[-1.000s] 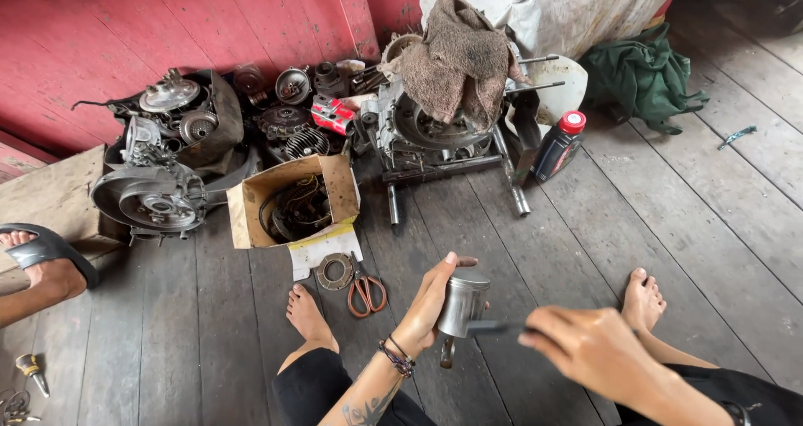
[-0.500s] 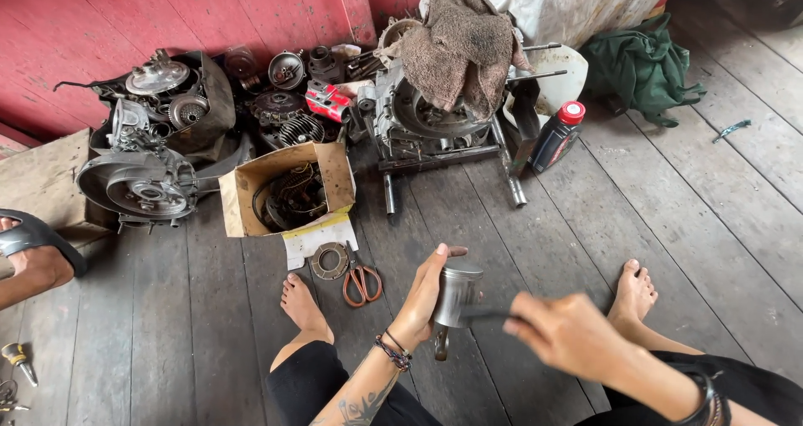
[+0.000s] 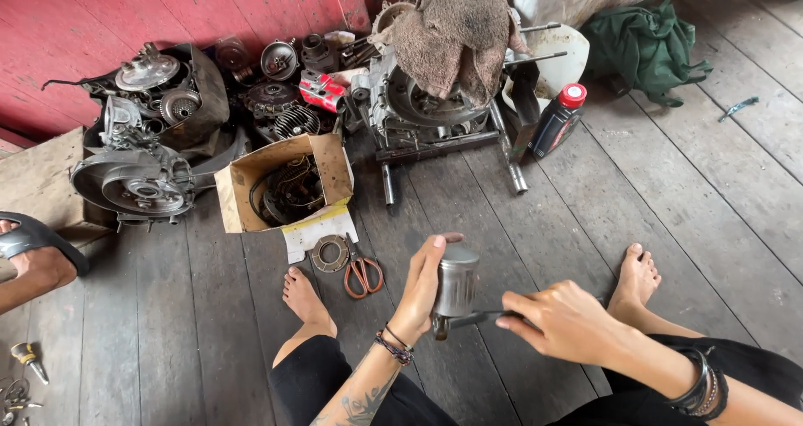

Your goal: Cleaning a motorcycle piston and connecting rod using a small brush to remove carbon and grime.

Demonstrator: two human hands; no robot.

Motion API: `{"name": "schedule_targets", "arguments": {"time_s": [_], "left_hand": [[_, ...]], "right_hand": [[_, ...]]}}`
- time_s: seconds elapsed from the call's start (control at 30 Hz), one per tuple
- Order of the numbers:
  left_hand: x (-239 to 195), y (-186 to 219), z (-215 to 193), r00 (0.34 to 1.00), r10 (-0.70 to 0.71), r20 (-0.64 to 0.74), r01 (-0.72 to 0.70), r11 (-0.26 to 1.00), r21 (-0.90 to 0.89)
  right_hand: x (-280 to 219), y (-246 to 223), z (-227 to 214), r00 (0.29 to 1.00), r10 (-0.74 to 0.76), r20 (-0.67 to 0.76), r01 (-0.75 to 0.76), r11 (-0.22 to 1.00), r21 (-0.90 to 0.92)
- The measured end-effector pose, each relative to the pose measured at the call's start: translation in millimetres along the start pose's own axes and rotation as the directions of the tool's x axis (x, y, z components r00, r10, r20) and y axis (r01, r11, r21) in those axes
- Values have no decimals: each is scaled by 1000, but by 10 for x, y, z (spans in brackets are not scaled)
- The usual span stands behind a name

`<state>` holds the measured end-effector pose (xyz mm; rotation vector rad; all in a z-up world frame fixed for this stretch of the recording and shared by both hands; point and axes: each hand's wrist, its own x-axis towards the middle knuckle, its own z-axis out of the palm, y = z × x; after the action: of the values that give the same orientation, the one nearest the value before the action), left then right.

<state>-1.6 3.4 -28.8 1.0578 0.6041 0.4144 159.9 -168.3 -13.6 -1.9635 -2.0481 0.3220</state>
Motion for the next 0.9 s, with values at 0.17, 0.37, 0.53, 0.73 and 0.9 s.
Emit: {"name": "schedule_targets", "arguments": {"time_s": [0.17,0.37,0.53,0.73,0.9], "left_hand": [[-20,159,-63,999,-39,-35,37,999,-40],[-28,144,-98,993,-109,-33,105,990,-98],[-40,97,-82,995,-97,-23,94,991,-94],[-12,52,-86,993,-115,-24,111,987,-112],[-63,132,-27,985,-164,-44,161,985,-66]], "right_hand": [[25,-89,-144,993,-84,-80,84,996,2],[13,-171,-159,977,-140,-163,153,986,67],[45,-181,-246,967,-90,-238,137,973,186],[33,-224,-169,985,-118,-128,132,986,102],[79,-94,-194,968,7,-252,37,985,171]]}}
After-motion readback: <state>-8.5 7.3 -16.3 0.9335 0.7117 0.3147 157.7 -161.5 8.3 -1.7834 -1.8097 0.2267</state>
